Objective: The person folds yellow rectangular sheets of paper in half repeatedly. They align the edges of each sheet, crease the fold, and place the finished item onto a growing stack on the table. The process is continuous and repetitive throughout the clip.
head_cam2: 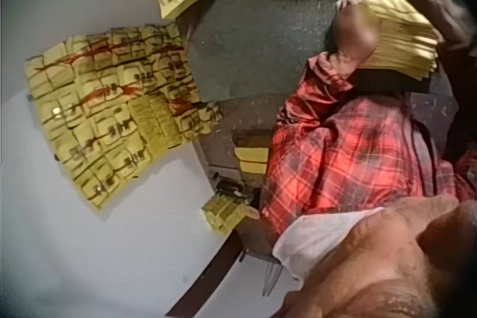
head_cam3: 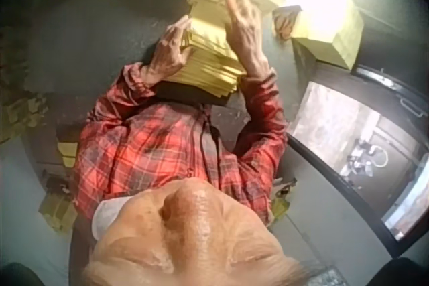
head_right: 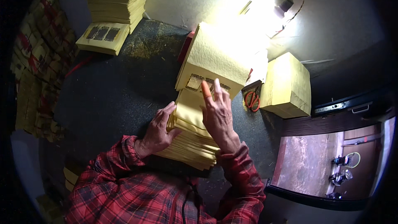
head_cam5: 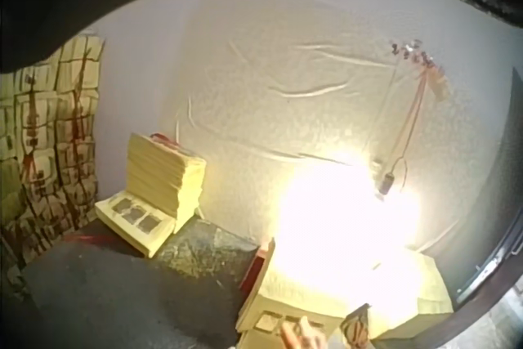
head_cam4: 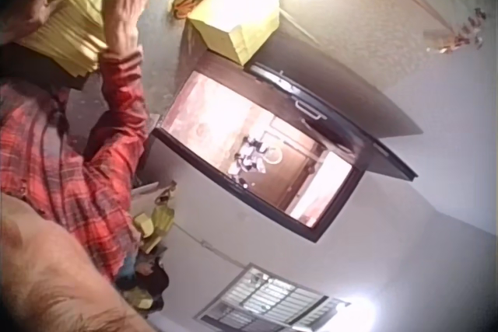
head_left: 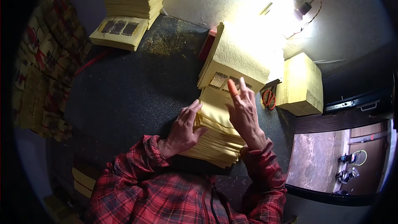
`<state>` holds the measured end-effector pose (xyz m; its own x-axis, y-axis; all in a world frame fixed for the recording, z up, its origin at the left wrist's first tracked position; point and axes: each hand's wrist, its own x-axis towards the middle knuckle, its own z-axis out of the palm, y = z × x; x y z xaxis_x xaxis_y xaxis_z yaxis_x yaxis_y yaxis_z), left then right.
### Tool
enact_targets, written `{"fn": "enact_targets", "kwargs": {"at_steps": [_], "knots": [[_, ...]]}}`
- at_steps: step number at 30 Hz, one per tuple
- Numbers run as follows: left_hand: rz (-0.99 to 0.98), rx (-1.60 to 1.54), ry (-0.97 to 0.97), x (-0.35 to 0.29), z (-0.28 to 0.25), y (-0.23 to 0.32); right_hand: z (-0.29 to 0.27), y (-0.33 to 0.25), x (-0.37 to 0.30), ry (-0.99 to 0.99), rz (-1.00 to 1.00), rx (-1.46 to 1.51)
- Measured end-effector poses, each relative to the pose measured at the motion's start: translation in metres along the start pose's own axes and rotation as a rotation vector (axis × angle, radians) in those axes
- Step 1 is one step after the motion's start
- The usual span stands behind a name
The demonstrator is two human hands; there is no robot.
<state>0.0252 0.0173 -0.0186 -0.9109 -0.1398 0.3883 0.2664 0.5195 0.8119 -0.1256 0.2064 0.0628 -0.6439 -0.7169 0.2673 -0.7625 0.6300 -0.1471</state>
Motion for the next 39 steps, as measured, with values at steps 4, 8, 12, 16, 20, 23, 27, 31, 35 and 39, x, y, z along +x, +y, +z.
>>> {"fn": "enact_targets", "kwargs": {"at_steps": [4,8,12,16,20,23,27,31,35,39], "knots": [[0.010,0.014,-0.004,0.001,0.001,-0.003,0.026,0.034,0.056,0.336,0.015,-0.323],[0.017,-0.001,0.014,-0.001,-0.001,-0.001,0.033,0.060,0.053,0.471,-0.125,-0.503],[-0.006,-0.051,-0.012,0.001,0.002,0.004,0.024,0.033,-0.013,0.378,-0.098,-0.390],[-0.005,-0.056,0.020,-0.003,-0.001,0.004,0.008,0.003,-0.054,-0.181,0.115,0.091],[0.001,-0.050,0.025,-0.002,-0.003,0.004,-0.016,-0.008,-0.011,-0.445,0.191,0.176],[0.005,-0.039,0.018,0.001,-0.003,0.003,0.001,0.005,0.022,0.013,0.039,-0.068],[0.000,-0.021,0.014,0.001,-0.003,0.003,0.031,0.050,0.065,0.284,0.024,-0.489],[0.002,-0.074,0.039,-0.001,-0.004,0.006,0.028,0.052,0.046,0.461,-0.122,-0.464],[-0.018,-0.128,0.030,-0.001,0.000,0.007,0.024,0.025,-0.027,0.256,-0.065,-0.291],[-0.029,-0.104,0.035,-0.009,-0.004,0.005,-0.017,-0.004,-0.029,-0.775,0.114,0.218]]}}
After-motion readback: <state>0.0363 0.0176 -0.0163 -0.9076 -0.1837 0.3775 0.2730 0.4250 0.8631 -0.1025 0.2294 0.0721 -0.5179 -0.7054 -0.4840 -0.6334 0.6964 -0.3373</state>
